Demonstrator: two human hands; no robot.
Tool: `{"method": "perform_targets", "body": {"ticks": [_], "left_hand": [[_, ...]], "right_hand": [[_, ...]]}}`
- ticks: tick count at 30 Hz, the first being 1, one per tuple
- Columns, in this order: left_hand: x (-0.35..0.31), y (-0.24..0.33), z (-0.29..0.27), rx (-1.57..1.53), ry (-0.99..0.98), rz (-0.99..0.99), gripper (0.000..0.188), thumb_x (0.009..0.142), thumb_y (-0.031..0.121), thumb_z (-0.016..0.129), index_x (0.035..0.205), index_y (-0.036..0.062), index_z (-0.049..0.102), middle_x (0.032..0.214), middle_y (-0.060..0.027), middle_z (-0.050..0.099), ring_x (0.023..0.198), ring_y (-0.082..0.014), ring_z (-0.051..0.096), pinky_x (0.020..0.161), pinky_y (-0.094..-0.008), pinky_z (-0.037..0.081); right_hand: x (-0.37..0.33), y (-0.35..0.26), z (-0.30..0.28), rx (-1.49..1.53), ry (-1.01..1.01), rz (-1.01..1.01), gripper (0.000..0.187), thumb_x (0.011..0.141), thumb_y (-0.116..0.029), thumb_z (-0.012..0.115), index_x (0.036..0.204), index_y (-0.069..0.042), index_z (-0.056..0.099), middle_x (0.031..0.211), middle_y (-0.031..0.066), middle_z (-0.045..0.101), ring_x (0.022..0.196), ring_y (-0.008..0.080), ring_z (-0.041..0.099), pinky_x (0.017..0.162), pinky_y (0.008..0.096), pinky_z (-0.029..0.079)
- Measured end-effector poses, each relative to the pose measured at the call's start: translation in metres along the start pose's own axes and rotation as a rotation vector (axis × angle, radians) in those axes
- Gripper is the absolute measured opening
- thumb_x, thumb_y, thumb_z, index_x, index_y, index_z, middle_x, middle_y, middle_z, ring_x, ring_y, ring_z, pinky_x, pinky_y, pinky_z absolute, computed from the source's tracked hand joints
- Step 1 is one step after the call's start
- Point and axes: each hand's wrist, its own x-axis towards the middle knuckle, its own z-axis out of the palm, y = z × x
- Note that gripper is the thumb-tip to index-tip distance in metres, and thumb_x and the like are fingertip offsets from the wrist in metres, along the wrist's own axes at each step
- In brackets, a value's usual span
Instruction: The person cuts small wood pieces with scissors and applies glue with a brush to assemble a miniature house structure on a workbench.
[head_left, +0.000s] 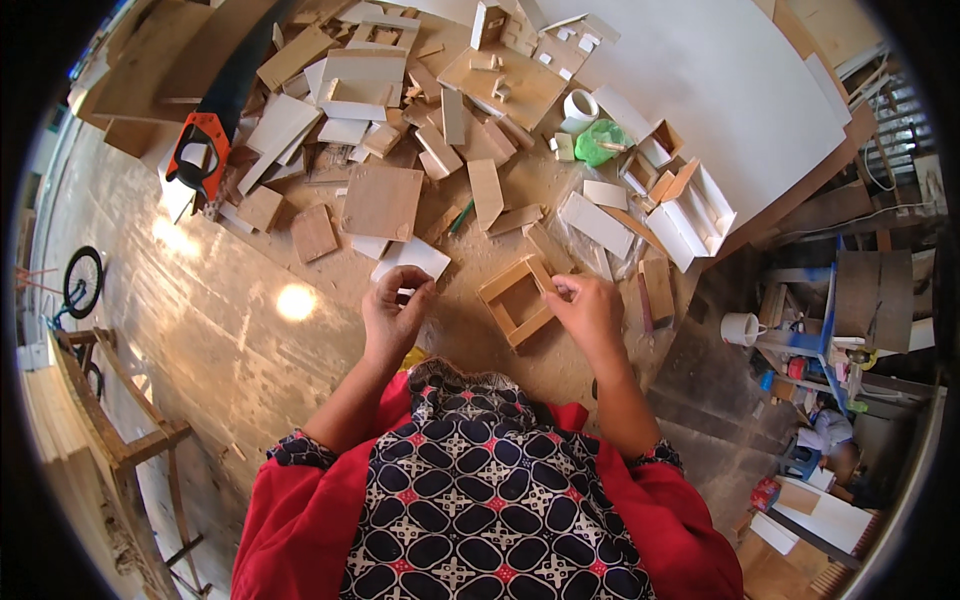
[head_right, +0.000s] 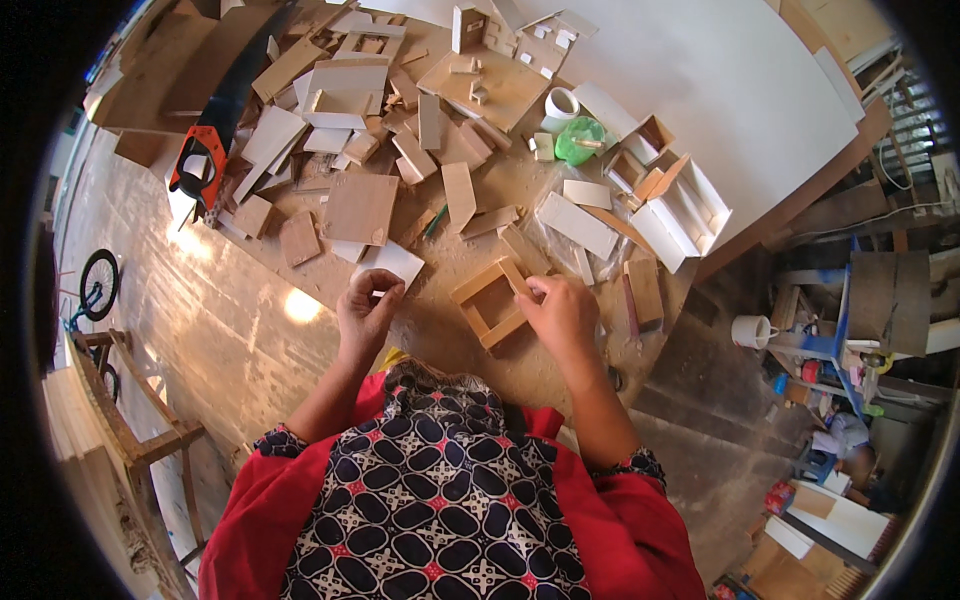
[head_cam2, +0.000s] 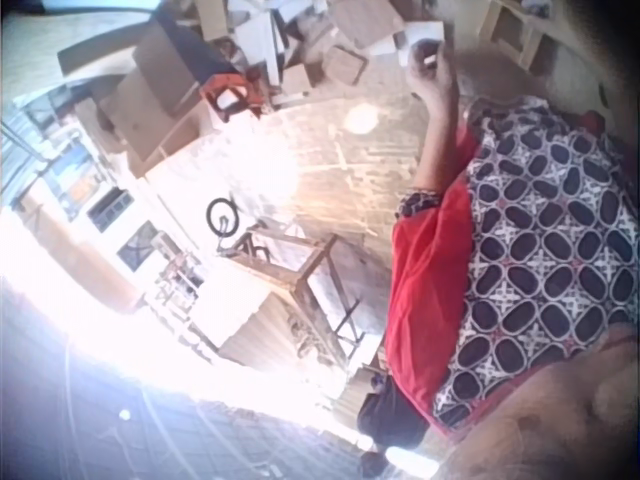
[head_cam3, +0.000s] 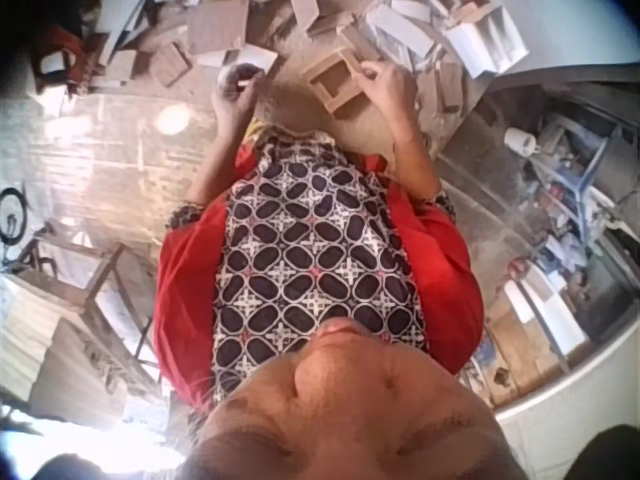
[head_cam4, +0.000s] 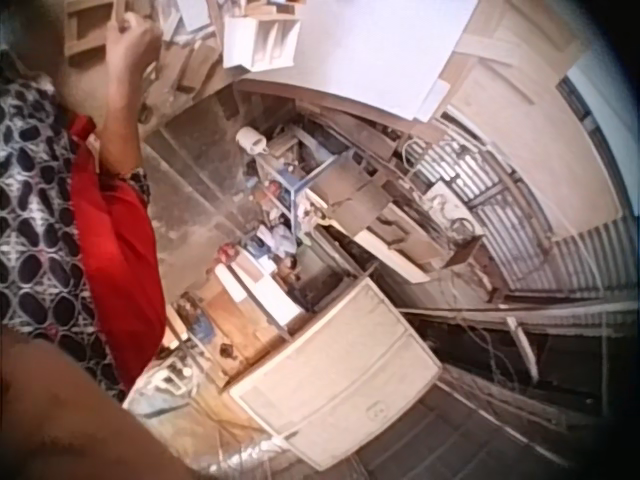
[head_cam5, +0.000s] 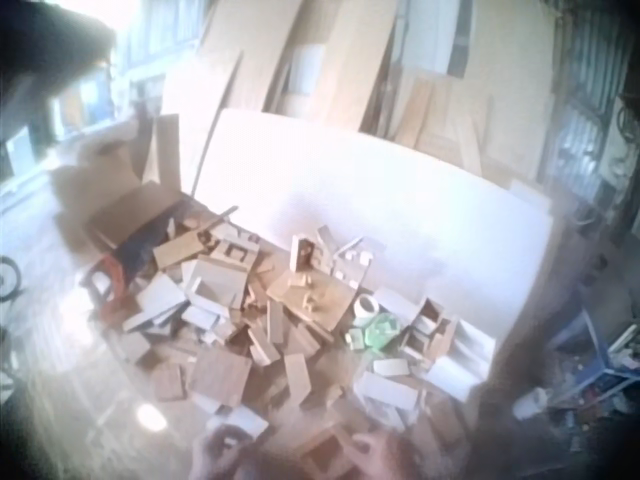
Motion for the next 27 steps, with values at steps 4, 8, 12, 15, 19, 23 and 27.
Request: {"method": "perform_targets", "body": {"ticks": [4,8,12,15,19,23,27], "left_hand": [[-0.001,0.0,0.001,0.024,-0.051,-0.036,0.007,0.084,0.003,0.065,0.09,-0.0012,0.063,0.083,-0.0022,0.063,0.073,-0.0076,0.058,0.067,-0.0234,0.048],[-0.004,0.002,0.002,0.052,-0.071,-0.055,0.006,0.084,0.002,0.063,0.09,-0.0014,0.063,0.083,-0.0018,0.062,0.071,-0.0076,0.057,0.064,-0.0223,0.048],[-0.005,-0.004,0.003,0.074,-0.093,-0.029,0.007,0.083,0.0,0.063,0.09,-0.0007,0.063,0.08,-0.0009,0.062,0.069,-0.0078,0.057,0.062,-0.0221,0.048],[-0.008,0.001,0.004,0.17,-0.146,0.099,0.01,0.081,0.0,0.065,0.091,0.0001,0.064,0.079,-0.003,0.063,0.068,-0.0096,0.058,0.061,-0.0232,0.048],[-0.016,0.014,0.014,0.249,-0.314,0.269,0.015,0.078,0.0,0.068,0.092,0.0012,0.065,0.076,-0.0077,0.062,0.066,-0.0154,0.061,0.06,-0.0267,0.049],[-0.024,0.023,0.029,0.417,-0.499,0.419,0.026,0.075,0.01,0.072,0.099,0.0048,0.065,0.077,-0.0098,0.062,0.067,-0.0253,0.063,0.059,-0.0342,0.051],[-0.03,0.014,0.041,0.513,-0.544,0.484,0.035,0.073,0.023,0.075,0.103,0.0077,0.064,0.08,-0.0097,0.063,0.07,-0.0283,0.063,0.061,-0.037,0.052]], "right_hand": [[0.001,0.009,0.004,0.078,0.025,-0.037,0.023,0.071,-0.023,0.076,0.086,-0.006,0.071,0.073,0.0125,0.067,0.067,0.0303,0.064,0.061,0.0381,0.049],[0.004,0.006,0.002,0.125,-0.021,-0.024,0.024,0.072,-0.023,0.076,0.084,-0.004,0.069,0.066,0.0127,0.063,0.058,0.0282,0.06,0.055,0.0364,0.045],[0.005,0.012,0.006,0.128,-0.023,-0.024,0.024,0.072,-0.023,0.076,0.084,-0.003,0.069,0.065,0.0134,0.062,0.055,0.0272,0.059,0.053,0.0358,0.044],[0.004,0.011,0.005,0.148,-0.011,-0.021,0.023,0.074,-0.022,0.074,0.088,-0.004,0.071,0.068,0.0136,0.064,0.057,0.0259,0.062,0.055,0.0348,0.046],[0.005,0.011,-0.004,0.139,-0.044,0.073,0.022,0.076,-0.015,0.07,0.095,-0.007,0.072,0.075,0.014,0.068,0.06,0.0237,0.064,0.059,0.0334,0.049],[0.003,0.027,-0.012,0.192,-0.097,-0.047,0.027,0.073,-0.006,0.065,0.099,-0.007,0.072,0.084,0.0143,0.069,0.067,0.0231,0.065,0.063,0.0326,0.05],[0.002,0.028,-0.021,0.149,-0.22,-0.138,0.032,0.07,-0.003,0.064,0.101,-0.007,0.071,0.09,0.0134,0.067,0.07,0.0227,0.063,0.064,0.0317,0.05]]}}
